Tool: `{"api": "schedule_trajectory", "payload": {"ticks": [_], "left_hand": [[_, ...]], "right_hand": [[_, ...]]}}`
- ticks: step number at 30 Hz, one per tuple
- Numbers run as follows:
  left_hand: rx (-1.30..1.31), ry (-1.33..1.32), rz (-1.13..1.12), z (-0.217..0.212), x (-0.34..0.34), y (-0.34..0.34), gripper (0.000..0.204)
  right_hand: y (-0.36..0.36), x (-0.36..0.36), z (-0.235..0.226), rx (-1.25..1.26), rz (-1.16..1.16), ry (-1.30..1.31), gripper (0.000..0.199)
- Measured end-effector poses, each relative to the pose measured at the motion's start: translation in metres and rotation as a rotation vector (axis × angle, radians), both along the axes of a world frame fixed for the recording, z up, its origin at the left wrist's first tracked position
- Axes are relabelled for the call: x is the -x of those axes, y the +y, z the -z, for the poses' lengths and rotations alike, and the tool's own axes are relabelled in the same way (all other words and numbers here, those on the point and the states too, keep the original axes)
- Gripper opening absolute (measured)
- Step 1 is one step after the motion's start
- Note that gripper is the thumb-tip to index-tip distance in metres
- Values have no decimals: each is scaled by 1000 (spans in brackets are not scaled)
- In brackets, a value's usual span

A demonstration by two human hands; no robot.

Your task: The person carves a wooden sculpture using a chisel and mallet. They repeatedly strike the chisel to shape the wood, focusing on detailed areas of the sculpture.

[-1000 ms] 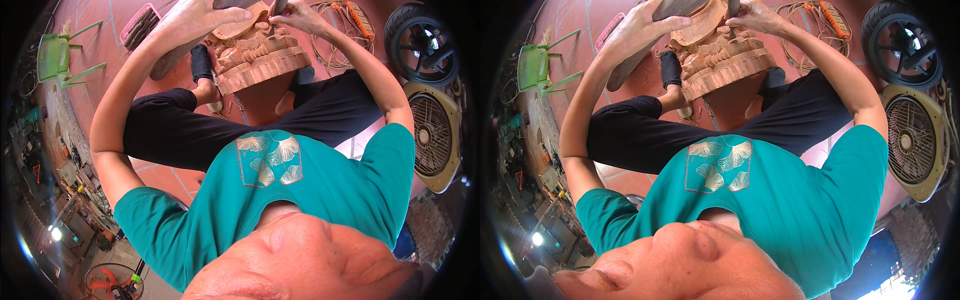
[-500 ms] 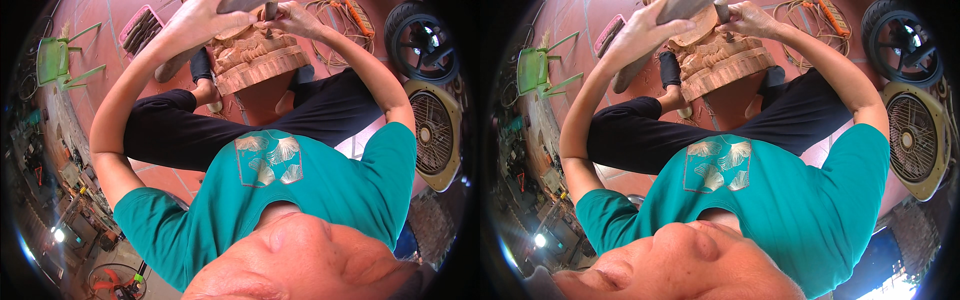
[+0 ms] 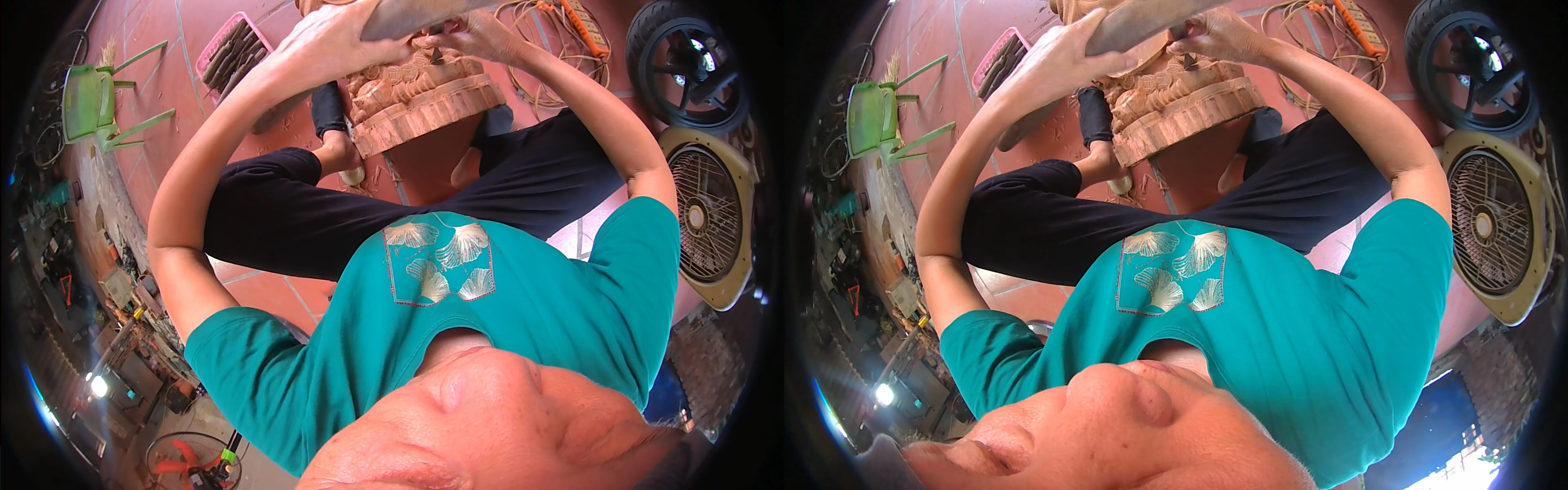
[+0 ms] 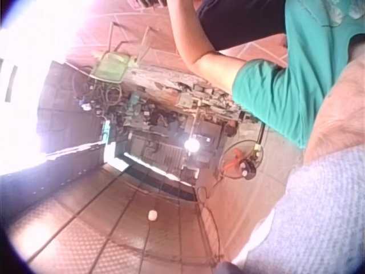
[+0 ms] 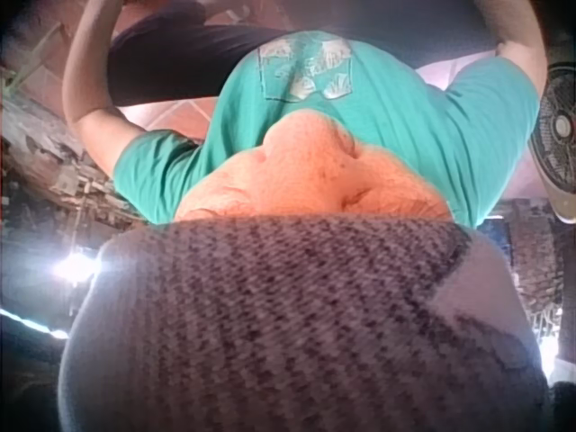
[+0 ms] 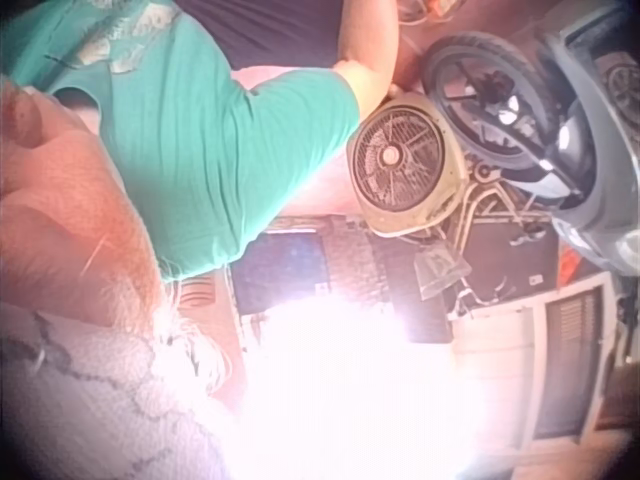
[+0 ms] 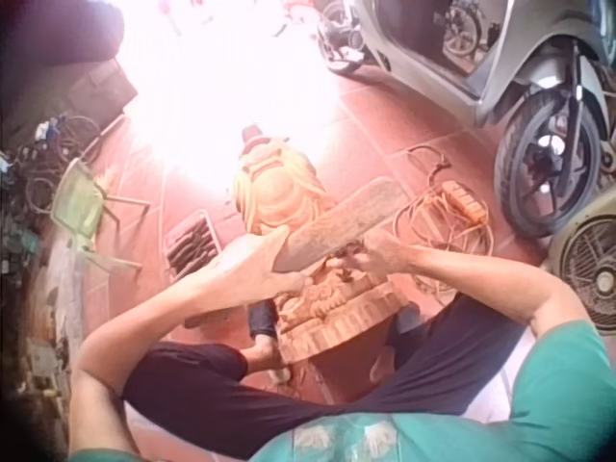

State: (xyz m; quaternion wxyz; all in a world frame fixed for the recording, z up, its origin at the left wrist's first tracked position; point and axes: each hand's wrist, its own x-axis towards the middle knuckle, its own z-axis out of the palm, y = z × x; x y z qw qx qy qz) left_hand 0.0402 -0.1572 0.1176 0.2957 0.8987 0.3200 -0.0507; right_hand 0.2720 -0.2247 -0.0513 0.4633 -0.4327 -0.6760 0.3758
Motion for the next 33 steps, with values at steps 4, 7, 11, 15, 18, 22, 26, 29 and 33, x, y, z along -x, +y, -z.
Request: {"api": "schedule_trajectory", "payload": {"ticks": [4,7,11,15,18,22,26,29,33], "left_hand": [[-41,86,-37,3,5,2,71],[-1,129,-95,-13,2,0,70],[19,-120,-84,-4,13,4,68],[63,-182,-65,-8,14,4,66],[79,-167,-83,-4,14,5,65],[101,-151,-88,-20,6,-2,65],[108,-211,-76,-1,11,4,68],[77,-22,-76,8,5,7,71],[135,-21,-89,8,6,7,72]], "right_hand": [[1,-11,-24,230,-46,-181,18],[-2,-20,-26,306,-42,-192,19],[3,-24,-11,285,22,-56,24],[-1,-10,-30,249,38,-319,26],[0,-11,-20,211,24,-304,29],[-1,-14,-17,116,-4,-281,32],[-1,-10,-19,164,-48,-167,30],[1,-11,-15,96,-61,-256,28],[0,-11,-10,44,-72,-196,25]]}}
